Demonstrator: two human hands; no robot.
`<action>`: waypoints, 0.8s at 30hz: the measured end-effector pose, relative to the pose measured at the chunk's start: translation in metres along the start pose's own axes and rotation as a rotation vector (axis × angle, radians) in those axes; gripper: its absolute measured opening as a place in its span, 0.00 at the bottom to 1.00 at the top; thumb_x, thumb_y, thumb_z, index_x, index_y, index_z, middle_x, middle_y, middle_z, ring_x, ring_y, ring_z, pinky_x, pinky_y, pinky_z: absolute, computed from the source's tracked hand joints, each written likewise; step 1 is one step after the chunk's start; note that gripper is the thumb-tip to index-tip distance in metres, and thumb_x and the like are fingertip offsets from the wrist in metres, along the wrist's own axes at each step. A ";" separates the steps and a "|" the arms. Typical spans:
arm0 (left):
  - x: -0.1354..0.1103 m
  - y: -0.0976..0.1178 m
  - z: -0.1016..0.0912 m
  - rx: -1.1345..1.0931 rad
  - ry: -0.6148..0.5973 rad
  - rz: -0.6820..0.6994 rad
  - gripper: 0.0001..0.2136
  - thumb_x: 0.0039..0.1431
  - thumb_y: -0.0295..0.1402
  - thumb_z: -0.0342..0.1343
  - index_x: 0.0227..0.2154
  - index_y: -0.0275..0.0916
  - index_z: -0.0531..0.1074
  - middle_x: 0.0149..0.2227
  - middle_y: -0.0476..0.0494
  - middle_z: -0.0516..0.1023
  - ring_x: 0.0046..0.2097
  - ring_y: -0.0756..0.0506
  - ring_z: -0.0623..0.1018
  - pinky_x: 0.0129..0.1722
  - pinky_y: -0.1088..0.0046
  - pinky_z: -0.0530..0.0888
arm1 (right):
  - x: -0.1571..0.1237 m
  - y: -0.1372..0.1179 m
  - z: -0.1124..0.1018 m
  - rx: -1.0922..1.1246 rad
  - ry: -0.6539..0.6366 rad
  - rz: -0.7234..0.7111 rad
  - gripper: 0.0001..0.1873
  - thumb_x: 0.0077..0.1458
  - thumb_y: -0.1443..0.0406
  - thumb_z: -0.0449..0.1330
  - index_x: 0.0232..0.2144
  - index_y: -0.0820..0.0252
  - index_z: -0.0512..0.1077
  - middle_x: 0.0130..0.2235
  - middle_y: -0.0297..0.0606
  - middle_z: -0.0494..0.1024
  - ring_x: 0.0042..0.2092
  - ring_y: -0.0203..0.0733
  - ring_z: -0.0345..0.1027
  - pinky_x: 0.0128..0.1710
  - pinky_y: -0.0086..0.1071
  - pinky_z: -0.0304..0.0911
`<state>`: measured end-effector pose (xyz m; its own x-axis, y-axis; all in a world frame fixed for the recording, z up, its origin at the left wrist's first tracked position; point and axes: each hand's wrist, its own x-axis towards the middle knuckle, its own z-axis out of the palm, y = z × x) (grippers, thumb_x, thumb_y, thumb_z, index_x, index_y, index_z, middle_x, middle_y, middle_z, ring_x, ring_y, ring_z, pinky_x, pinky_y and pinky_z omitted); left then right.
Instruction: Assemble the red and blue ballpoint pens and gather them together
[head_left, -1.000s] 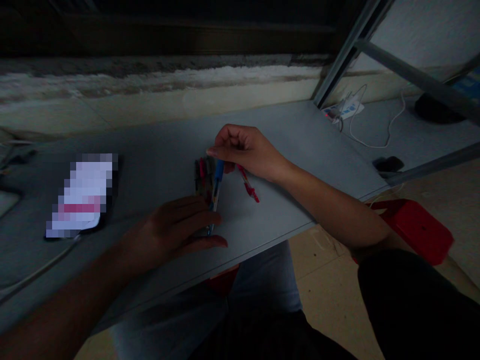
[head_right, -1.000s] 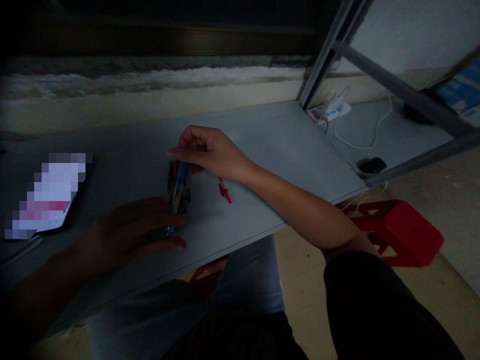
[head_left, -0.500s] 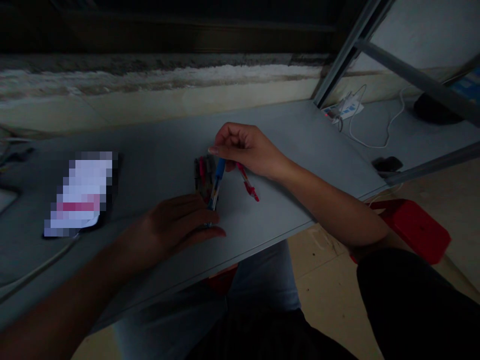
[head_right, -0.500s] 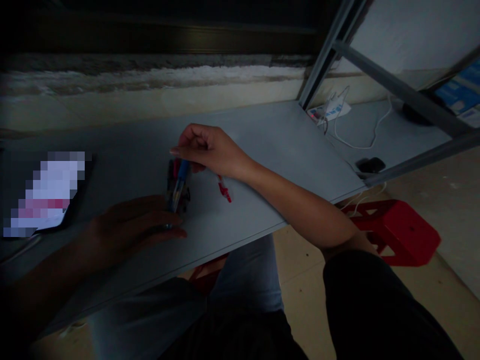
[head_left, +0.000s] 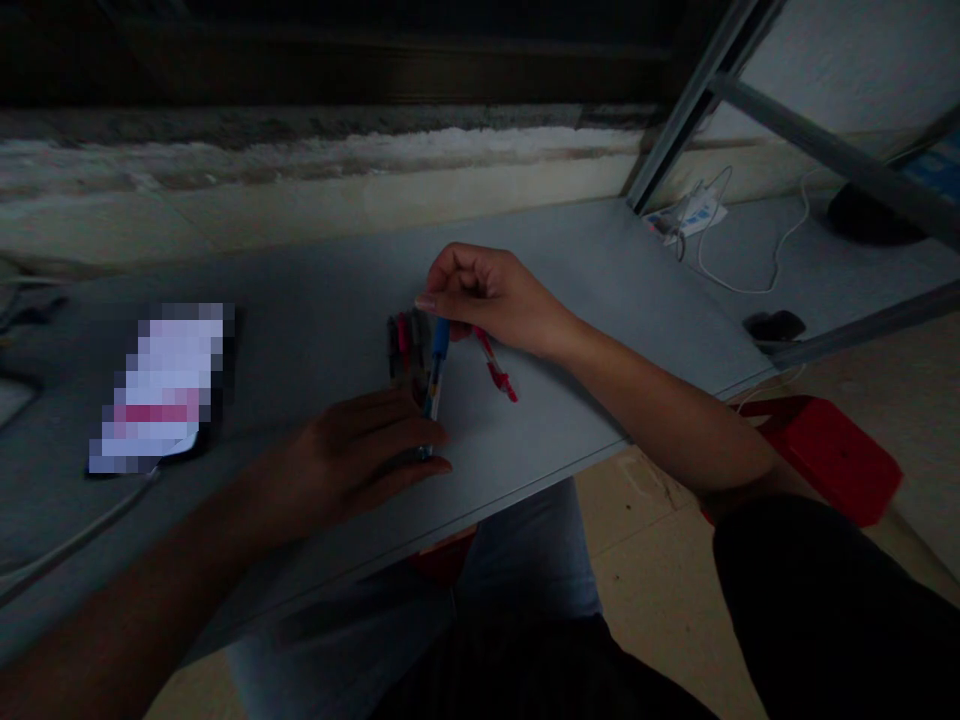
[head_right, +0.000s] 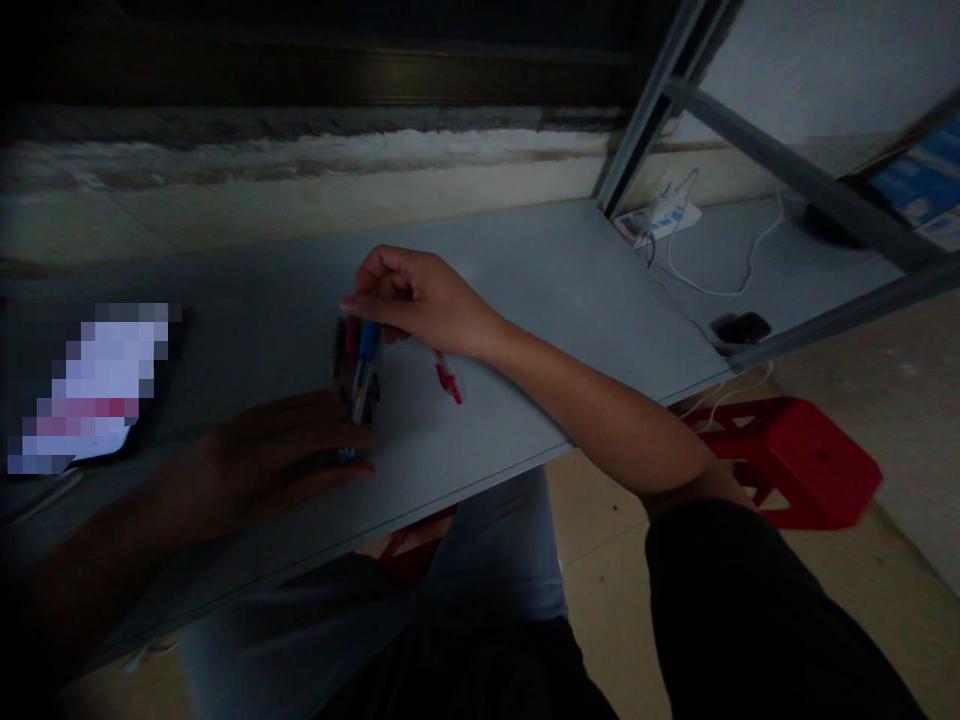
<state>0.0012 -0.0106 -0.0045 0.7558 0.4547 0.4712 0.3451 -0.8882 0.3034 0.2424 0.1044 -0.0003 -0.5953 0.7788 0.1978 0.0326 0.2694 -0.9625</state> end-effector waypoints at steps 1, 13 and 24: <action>0.001 0.000 0.000 -0.016 -0.003 -0.002 0.09 0.83 0.37 0.54 0.49 0.42 0.78 0.41 0.45 0.84 0.42 0.46 0.86 0.44 0.72 0.82 | 0.000 0.000 0.000 0.005 0.002 -0.003 0.14 0.69 0.61 0.69 0.39 0.57 0.66 0.29 0.25 0.73 0.30 0.30 0.69 0.31 0.23 0.67; 0.001 -0.008 0.005 0.043 0.042 0.039 0.08 0.84 0.34 0.54 0.48 0.40 0.78 0.41 0.45 0.84 0.42 0.47 0.85 0.45 0.72 0.82 | 0.001 0.002 -0.004 -0.039 0.029 -0.057 0.13 0.70 0.61 0.67 0.40 0.57 0.66 0.30 0.25 0.72 0.30 0.31 0.69 0.32 0.24 0.67; -0.009 -0.006 -0.008 0.230 0.312 -0.485 0.09 0.80 0.37 0.57 0.52 0.43 0.81 0.44 0.47 0.89 0.40 0.44 0.88 0.38 0.68 0.82 | 0.004 -0.005 -0.024 -0.080 -0.013 0.008 0.17 0.68 0.54 0.68 0.37 0.58 0.70 0.28 0.26 0.72 0.29 0.32 0.65 0.32 0.27 0.62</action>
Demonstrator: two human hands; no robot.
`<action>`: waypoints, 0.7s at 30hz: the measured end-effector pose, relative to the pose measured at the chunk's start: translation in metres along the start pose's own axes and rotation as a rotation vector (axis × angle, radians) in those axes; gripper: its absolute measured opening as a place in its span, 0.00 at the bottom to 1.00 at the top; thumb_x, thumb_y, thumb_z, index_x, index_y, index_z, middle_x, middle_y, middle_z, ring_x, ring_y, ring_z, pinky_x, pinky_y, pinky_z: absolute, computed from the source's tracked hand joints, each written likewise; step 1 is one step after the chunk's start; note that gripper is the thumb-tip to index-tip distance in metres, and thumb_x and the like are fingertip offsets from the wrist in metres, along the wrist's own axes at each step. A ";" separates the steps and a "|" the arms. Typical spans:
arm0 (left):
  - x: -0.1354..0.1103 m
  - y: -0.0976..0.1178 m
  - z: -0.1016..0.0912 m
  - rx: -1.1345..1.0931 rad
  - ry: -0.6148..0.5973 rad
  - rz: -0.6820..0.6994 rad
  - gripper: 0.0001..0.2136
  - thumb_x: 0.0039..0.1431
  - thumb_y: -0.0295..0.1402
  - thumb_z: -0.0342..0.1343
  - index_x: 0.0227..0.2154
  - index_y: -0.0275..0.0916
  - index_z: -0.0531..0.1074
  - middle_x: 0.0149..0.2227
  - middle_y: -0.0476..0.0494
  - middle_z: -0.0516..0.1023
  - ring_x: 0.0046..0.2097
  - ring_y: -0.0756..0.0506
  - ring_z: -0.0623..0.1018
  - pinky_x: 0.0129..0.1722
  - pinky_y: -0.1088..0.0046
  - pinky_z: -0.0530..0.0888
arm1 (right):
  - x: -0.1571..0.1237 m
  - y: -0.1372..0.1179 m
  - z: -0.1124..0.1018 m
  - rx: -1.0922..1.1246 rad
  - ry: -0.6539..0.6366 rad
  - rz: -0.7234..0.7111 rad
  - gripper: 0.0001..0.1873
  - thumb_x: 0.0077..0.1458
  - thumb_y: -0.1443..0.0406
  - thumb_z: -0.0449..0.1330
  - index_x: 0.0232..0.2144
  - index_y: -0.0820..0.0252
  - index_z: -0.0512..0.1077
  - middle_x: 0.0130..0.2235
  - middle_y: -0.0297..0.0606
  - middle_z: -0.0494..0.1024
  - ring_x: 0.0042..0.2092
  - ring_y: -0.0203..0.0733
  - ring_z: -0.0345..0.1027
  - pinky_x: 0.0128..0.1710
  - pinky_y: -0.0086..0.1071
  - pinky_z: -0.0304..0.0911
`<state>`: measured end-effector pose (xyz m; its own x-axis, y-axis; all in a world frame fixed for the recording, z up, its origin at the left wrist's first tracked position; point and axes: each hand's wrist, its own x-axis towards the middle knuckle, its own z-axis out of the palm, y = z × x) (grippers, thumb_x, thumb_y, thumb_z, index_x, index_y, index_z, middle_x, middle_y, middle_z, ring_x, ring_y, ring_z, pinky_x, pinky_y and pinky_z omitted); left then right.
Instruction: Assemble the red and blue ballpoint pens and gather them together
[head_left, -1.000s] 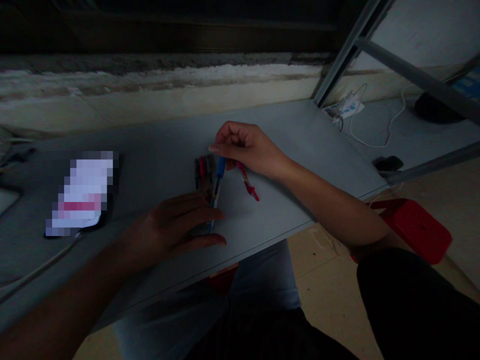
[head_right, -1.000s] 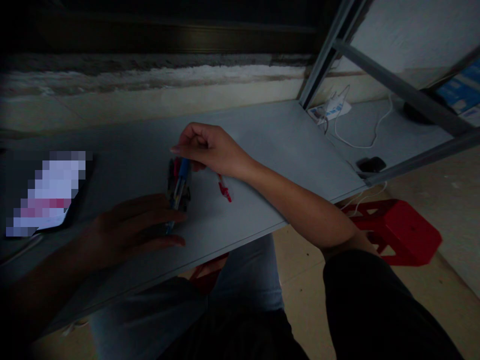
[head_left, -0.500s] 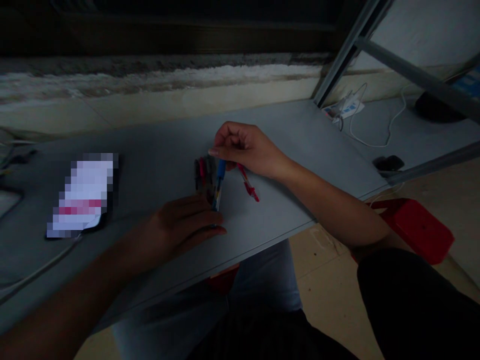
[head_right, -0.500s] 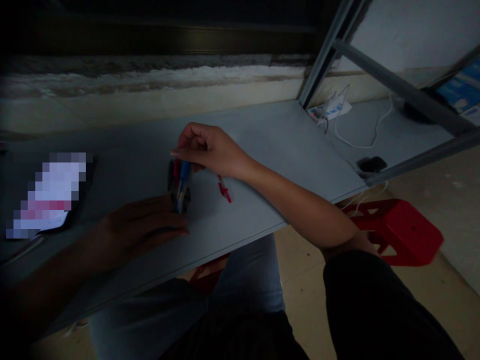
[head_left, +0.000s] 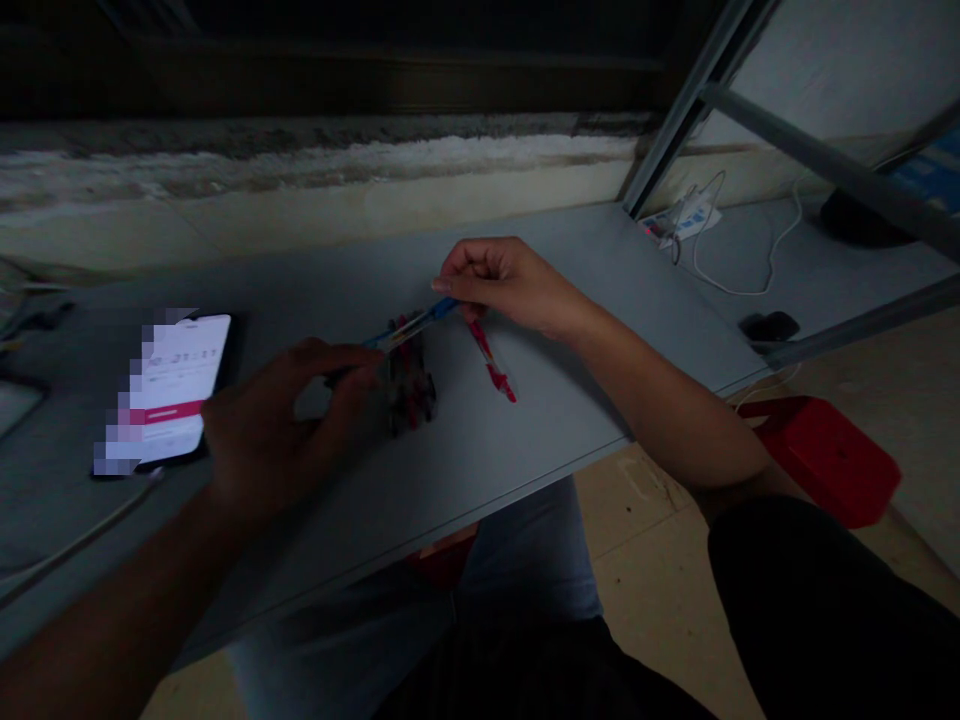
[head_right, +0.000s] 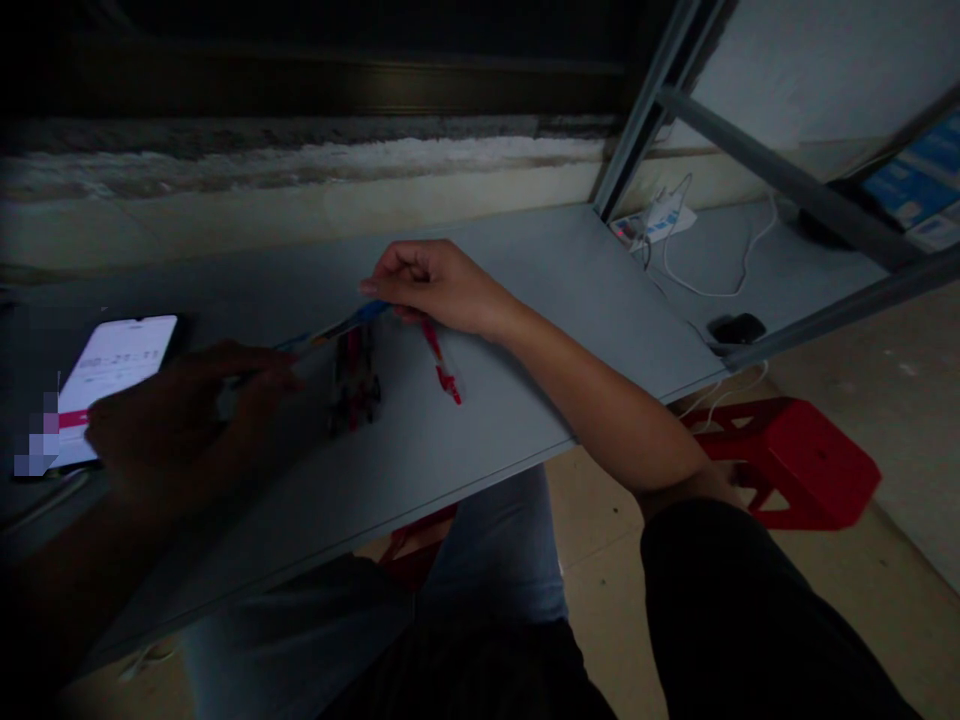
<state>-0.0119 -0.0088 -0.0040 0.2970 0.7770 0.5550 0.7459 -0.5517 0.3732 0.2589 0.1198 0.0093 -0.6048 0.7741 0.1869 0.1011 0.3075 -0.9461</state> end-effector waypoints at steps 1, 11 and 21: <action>0.000 -0.001 0.000 0.021 0.028 -0.075 0.10 0.80 0.39 0.56 0.52 0.42 0.80 0.43 0.48 0.89 0.41 0.43 0.89 0.38 0.67 0.83 | -0.001 0.000 -0.001 -0.022 -0.077 -0.013 0.16 0.67 0.54 0.69 0.36 0.59 0.72 0.28 0.27 0.73 0.30 0.32 0.65 0.32 0.27 0.61; 0.013 -0.002 0.005 -0.077 -0.025 -0.149 0.14 0.80 0.43 0.55 0.54 0.39 0.76 0.44 0.49 0.87 0.41 0.46 0.88 0.42 0.68 0.84 | -0.025 -0.037 0.016 -0.482 -0.486 -0.053 0.09 0.66 0.64 0.68 0.35 0.61 0.72 0.26 0.26 0.73 0.30 0.33 0.66 0.36 0.29 0.55; 0.011 -0.019 0.026 -0.059 -0.337 0.078 0.14 0.76 0.48 0.58 0.47 0.43 0.79 0.43 0.42 0.82 0.43 0.40 0.84 0.47 0.61 0.81 | -0.020 -0.033 0.023 -0.780 -0.289 0.181 0.11 0.66 0.60 0.69 0.37 0.63 0.78 0.31 0.35 0.79 0.33 0.37 0.67 0.38 0.33 0.53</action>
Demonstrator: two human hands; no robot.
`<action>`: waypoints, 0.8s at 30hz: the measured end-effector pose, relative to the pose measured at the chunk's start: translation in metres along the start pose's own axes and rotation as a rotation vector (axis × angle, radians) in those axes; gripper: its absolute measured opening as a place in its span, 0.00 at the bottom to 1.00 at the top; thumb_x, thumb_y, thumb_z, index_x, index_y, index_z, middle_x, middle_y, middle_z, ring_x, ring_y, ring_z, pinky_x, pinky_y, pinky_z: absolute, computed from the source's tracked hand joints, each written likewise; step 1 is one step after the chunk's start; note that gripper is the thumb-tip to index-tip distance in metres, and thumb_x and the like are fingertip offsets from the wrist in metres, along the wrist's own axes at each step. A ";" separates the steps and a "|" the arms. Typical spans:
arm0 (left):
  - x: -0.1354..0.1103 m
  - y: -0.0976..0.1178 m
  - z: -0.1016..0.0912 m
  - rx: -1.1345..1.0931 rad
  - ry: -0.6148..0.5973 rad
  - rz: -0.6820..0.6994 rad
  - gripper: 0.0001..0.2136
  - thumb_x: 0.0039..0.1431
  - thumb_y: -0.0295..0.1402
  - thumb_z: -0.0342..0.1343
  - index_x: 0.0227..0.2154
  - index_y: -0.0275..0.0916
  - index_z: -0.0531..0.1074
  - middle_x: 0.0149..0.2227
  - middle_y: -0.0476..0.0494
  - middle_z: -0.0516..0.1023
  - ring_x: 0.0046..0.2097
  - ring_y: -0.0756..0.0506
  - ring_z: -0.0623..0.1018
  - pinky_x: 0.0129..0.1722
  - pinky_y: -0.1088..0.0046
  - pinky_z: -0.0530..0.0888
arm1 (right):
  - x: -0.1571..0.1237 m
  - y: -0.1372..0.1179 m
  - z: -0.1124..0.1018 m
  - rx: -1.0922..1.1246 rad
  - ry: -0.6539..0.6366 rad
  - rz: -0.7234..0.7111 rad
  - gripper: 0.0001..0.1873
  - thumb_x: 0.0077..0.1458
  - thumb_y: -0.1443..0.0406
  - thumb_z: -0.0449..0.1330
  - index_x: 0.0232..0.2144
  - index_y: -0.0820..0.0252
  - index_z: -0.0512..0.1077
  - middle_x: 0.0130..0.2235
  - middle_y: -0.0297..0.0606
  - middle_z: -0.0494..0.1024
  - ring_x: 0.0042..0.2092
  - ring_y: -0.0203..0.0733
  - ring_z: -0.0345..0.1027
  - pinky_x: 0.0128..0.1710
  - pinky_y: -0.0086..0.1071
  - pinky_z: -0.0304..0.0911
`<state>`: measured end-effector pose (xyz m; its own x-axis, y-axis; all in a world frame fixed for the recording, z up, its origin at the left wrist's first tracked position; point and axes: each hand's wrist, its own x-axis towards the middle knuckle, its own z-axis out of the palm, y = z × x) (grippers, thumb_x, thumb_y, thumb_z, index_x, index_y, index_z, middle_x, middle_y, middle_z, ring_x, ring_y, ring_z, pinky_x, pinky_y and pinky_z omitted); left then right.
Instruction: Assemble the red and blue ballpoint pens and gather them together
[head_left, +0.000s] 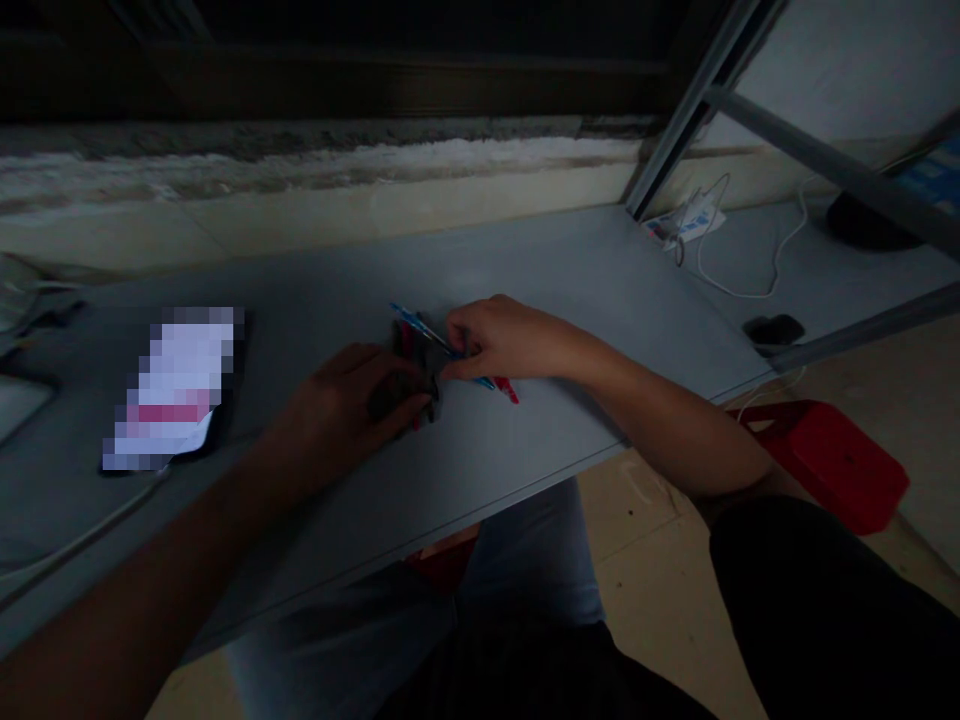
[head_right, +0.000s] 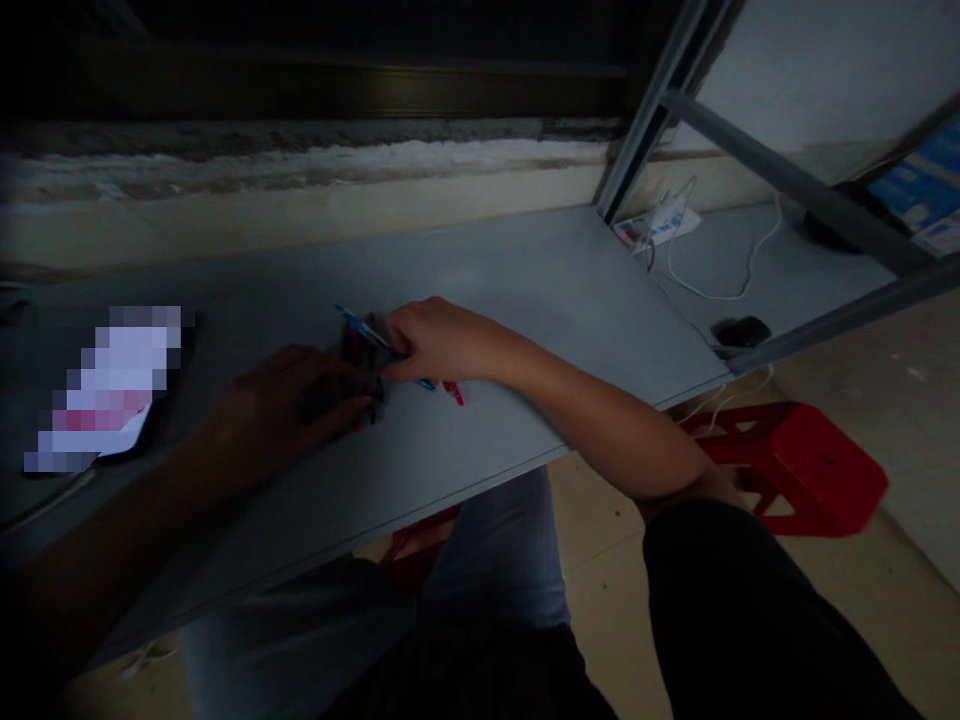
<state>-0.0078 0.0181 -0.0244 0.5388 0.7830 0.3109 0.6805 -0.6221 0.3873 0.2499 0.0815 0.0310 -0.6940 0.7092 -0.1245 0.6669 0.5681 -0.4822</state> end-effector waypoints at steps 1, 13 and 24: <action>0.001 -0.001 0.001 -0.003 -0.024 0.002 0.16 0.76 0.50 0.58 0.46 0.43 0.80 0.43 0.42 0.82 0.43 0.39 0.84 0.47 0.61 0.81 | 0.000 -0.001 0.003 -0.030 -0.008 0.012 0.13 0.68 0.58 0.68 0.35 0.63 0.79 0.31 0.37 0.79 0.33 0.38 0.67 0.37 0.34 0.53; 0.001 0.003 0.003 0.052 -0.028 -0.048 0.21 0.73 0.57 0.57 0.46 0.43 0.76 0.39 0.40 0.82 0.38 0.37 0.83 0.38 0.60 0.79 | -0.001 -0.007 0.015 -0.234 -0.041 0.018 0.19 0.72 0.61 0.59 0.31 0.63 0.83 0.32 0.47 0.84 0.32 0.44 0.74 0.32 0.38 0.47; -0.001 0.015 0.007 0.175 -0.006 0.047 0.19 0.74 0.51 0.57 0.49 0.41 0.81 0.48 0.32 0.78 0.49 0.29 0.80 0.50 0.45 0.82 | -0.003 -0.005 0.011 -0.177 0.013 0.020 0.07 0.69 0.63 0.64 0.43 0.61 0.80 0.37 0.43 0.85 0.40 0.46 0.77 0.35 0.37 0.51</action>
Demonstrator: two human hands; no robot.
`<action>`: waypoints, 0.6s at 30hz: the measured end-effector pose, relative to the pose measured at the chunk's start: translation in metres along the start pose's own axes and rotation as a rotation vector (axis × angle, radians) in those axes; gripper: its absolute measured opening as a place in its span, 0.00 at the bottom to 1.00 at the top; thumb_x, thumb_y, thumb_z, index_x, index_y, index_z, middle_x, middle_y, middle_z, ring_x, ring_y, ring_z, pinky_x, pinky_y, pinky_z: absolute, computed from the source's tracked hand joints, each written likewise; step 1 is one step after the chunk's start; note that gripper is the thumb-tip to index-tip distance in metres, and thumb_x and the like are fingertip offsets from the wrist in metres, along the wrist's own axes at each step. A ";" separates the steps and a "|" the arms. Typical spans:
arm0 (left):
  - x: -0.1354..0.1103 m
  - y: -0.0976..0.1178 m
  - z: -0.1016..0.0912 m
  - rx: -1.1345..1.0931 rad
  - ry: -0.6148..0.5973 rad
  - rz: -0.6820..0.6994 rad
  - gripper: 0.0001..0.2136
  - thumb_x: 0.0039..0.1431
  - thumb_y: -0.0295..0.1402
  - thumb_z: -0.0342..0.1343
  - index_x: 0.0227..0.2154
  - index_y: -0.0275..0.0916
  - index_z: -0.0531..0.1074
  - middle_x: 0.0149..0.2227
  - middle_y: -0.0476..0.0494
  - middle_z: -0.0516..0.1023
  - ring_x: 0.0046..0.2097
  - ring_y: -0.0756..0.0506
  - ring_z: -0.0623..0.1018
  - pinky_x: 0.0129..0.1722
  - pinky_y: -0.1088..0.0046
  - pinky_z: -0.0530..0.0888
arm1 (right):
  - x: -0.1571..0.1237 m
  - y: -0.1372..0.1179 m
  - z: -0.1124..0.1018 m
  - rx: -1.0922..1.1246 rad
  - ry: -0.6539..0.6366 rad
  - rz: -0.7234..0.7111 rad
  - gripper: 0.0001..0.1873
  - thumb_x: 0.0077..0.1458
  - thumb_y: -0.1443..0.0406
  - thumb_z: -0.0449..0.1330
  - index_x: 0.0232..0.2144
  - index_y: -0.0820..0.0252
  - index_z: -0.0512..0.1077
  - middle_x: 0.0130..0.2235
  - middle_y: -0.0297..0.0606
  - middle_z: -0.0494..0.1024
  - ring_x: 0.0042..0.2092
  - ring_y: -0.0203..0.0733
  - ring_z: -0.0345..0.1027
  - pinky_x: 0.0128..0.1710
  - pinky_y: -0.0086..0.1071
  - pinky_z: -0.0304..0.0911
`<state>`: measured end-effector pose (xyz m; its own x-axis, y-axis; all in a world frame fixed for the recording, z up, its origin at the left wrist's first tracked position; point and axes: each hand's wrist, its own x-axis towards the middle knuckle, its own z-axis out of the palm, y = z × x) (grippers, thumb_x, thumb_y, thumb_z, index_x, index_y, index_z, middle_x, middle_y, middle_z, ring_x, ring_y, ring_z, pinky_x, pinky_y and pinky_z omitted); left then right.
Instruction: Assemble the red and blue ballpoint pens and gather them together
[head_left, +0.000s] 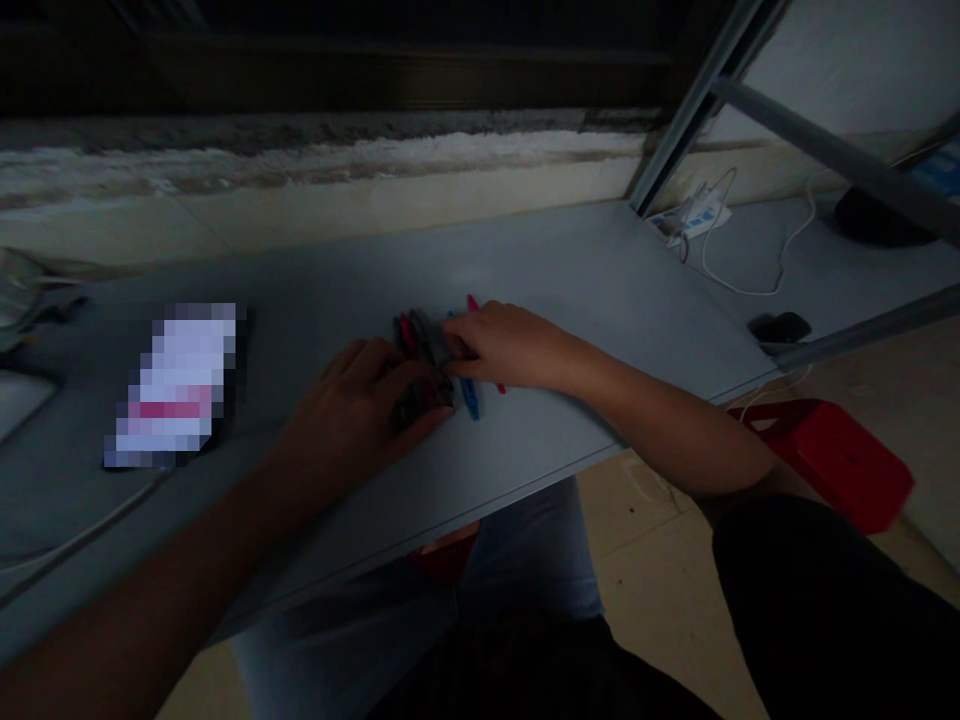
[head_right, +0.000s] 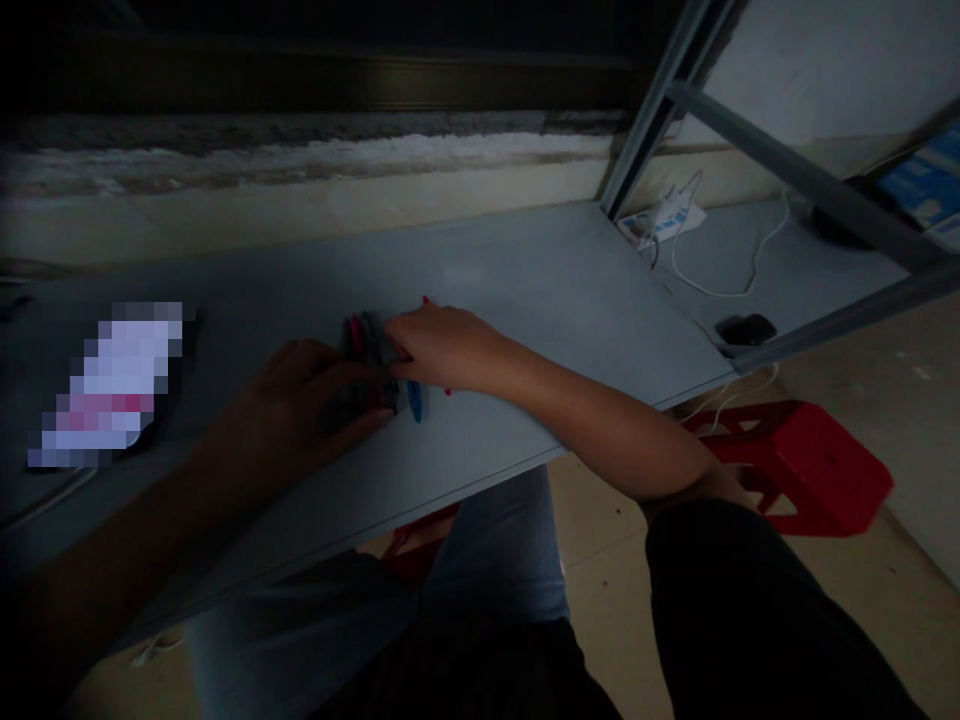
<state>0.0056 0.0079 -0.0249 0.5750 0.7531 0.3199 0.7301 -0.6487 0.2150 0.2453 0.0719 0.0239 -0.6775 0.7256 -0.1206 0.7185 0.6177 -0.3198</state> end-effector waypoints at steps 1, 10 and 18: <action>0.000 0.000 0.001 0.014 -0.007 0.014 0.19 0.75 0.50 0.56 0.49 0.41 0.81 0.48 0.33 0.77 0.50 0.30 0.80 0.50 0.45 0.82 | 0.000 0.000 0.000 0.009 0.006 -0.003 0.07 0.69 0.65 0.65 0.46 0.61 0.79 0.38 0.43 0.85 0.40 0.46 0.77 0.35 0.37 0.52; -0.001 -0.002 0.003 0.051 -0.028 0.031 0.18 0.75 0.50 0.57 0.49 0.41 0.82 0.49 0.32 0.76 0.50 0.29 0.79 0.50 0.43 0.82 | -0.001 -0.001 -0.005 0.019 -0.103 -0.097 0.06 0.71 0.69 0.61 0.43 0.61 0.79 0.35 0.37 0.79 0.38 0.41 0.70 0.39 0.36 0.52; -0.001 -0.004 0.003 0.030 -0.012 0.053 0.15 0.74 0.50 0.60 0.48 0.44 0.81 0.59 0.30 0.78 0.57 0.25 0.77 0.56 0.39 0.78 | 0.000 0.004 0.000 0.046 -0.069 -0.183 0.06 0.68 0.73 0.61 0.39 0.63 0.77 0.36 0.37 0.76 0.39 0.40 0.65 0.41 0.35 0.53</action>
<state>0.0036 0.0098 -0.0290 0.6174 0.7192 0.3186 0.7092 -0.6842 0.1700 0.2480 0.0745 0.0228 -0.8065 0.5788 -0.1203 0.5754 0.7217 -0.3847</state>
